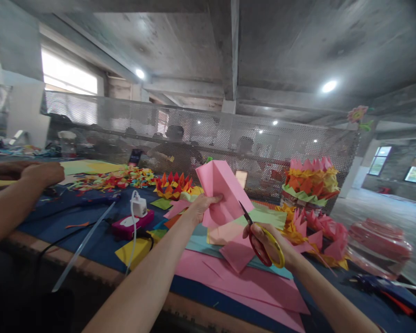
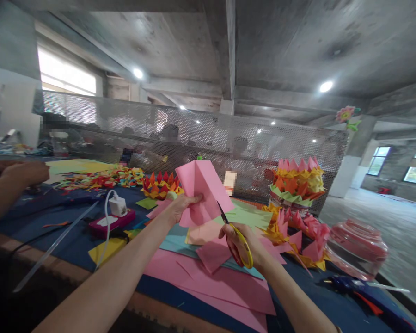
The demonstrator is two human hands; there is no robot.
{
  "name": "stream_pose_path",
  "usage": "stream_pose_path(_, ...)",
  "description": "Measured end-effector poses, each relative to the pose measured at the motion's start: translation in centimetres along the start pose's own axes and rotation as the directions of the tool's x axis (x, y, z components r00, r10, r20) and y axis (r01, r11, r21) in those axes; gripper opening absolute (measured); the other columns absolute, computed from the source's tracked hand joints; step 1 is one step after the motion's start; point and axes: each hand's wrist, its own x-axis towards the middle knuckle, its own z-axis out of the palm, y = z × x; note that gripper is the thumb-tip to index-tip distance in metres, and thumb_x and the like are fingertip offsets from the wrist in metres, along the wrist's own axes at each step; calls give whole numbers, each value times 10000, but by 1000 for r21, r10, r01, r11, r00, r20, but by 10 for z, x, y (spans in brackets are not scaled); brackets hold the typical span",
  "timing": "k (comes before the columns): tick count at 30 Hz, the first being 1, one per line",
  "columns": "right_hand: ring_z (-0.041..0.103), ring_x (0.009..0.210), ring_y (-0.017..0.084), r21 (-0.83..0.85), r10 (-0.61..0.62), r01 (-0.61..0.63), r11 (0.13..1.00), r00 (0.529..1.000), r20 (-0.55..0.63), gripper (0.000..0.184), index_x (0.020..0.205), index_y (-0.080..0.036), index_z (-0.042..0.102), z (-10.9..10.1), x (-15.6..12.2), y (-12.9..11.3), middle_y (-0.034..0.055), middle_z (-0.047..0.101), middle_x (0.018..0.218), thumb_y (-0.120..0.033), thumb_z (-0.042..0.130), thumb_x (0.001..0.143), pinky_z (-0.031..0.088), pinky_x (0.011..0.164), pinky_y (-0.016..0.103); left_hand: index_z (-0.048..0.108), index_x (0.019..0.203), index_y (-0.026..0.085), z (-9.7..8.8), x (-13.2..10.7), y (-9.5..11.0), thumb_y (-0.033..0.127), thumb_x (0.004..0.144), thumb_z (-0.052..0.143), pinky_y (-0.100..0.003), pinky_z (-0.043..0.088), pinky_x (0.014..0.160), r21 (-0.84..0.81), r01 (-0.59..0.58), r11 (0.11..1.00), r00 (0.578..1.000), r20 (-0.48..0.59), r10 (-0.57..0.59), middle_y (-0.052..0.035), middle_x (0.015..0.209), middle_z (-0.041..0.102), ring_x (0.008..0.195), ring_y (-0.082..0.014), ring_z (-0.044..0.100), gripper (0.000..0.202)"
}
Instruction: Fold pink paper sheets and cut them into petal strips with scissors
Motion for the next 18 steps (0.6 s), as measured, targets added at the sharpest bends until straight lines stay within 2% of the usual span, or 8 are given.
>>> stream_pose_path(6, 367, 254, 85, -65, 4, -7, 998, 999, -45, 530, 840, -133, 586, 0, 0, -3, -65, 442, 340, -611, 363, 895, 245, 331, 199, 720, 817, 101, 1, -1, 2, 299, 531, 844, -326, 512, 715, 8, 14, 1000, 1000, -6, -14, -111, 821, 727, 734, -219, 653, 369)
stream_pose_path(18, 370, 259, 77, -85, 75, -76, 993, 997, -25, 425, 828, -156, 567, 0, -1, -18, -83, 418, 370, -545, 408, 890, 243, 298, 179, 716, 825, 107, 6, -6, 5, 265, 555, 834, -337, 519, 675, -19, 31, 999, 999, -27, -31, -96, 800, 727, 681, -211, 648, 334)
